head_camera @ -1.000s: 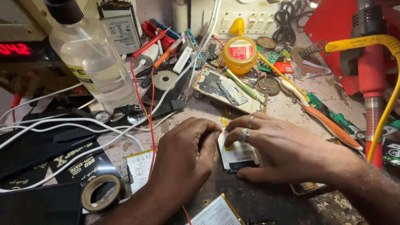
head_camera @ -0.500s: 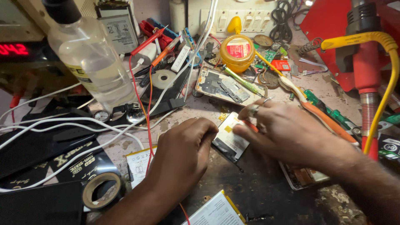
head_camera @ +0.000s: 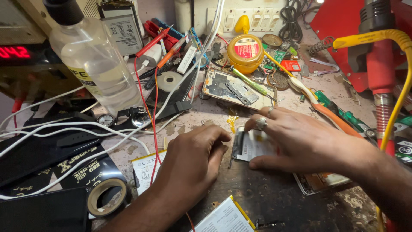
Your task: The person solders a connector wire onto a phone battery at a cluttered repair workbench. They hold the battery and wire steady with one hand while applying a soldering iron to the terminal, then press and position the soldered joint with their fingers and reapply the iron.
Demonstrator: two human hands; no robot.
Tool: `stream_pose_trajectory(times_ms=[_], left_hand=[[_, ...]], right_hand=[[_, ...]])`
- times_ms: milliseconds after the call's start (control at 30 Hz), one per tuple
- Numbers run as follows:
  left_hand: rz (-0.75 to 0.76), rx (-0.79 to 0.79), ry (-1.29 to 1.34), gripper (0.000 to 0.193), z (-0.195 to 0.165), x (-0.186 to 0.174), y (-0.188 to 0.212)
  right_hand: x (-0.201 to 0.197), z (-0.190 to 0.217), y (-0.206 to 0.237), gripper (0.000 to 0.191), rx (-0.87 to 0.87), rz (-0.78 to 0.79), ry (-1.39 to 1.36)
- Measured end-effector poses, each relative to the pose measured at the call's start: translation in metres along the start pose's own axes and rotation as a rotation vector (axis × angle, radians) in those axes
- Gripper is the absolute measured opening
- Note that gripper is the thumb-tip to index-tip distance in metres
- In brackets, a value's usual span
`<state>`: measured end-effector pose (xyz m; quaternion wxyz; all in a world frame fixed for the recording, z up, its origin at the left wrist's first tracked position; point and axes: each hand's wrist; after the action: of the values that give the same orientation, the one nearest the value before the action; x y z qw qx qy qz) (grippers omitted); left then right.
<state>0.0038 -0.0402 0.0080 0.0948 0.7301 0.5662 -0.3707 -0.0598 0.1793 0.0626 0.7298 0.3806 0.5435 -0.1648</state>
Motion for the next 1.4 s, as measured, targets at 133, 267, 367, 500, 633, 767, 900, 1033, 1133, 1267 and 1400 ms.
stream_pose_trajectory(times_ms=[133,267,367,500,633,767,900,1033,1133,1267,1400], left_hand=[[0.033,-0.015,-0.001,0.018,0.002,-0.001,-0.001],[0.028,-0.040,-0.076,0.021,0.003,-0.004,0.001],[-0.010,-0.099,-0.112,0.018,0.004,-0.008,-0.001],[0.002,-0.097,-0.113,0.020,0.006,-0.012,-0.003],[0.052,-0.170,-0.093,0.014,0.006,-0.011,-0.002],[0.043,-0.181,-0.102,0.017,0.006,-0.009,0.000],[0.039,-0.181,-0.049,0.015,0.004,-0.005,-0.002],[0.053,-0.102,-0.089,0.016,0.003,-0.002,0.003],[0.124,-0.137,-0.165,0.011,0.002,0.001,0.004],[0.091,-0.146,-0.130,0.011,0.002,0.003,0.001],[0.066,-0.165,-0.096,0.012,0.003,0.004,-0.001]], right_hand=[[0.004,0.021,0.007,0.077,0.383,0.173,-0.033],[0.016,0.027,0.013,0.065,0.462,0.078,0.017],[0.025,0.021,0.011,0.030,-0.221,-0.489,-0.029],[0.033,0.014,0.003,0.033,-0.393,-0.507,-0.076],[0.035,0.016,-0.001,0.036,-0.407,-0.447,-0.016],[0.035,0.019,-0.004,0.041,-0.401,-0.423,0.102],[0.035,0.013,-0.003,0.034,-0.327,-0.425,-0.111],[0.038,0.007,-0.002,0.029,-0.263,-0.436,-0.200],[0.038,0.000,0.000,0.030,-0.351,-0.474,-0.144],[0.038,-0.010,0.002,0.039,-0.375,-0.386,-0.202],[0.044,-0.012,0.004,0.041,-0.244,-0.312,-0.307]])
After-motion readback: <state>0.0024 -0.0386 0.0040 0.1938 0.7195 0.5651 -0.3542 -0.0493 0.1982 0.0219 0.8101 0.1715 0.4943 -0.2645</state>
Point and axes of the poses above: each hand's wrist, its own y-axis away from the middle knuckle, its own x-axis out of the palm, z = x × y, and after that the axes turned 11 degrees about z, right-handed
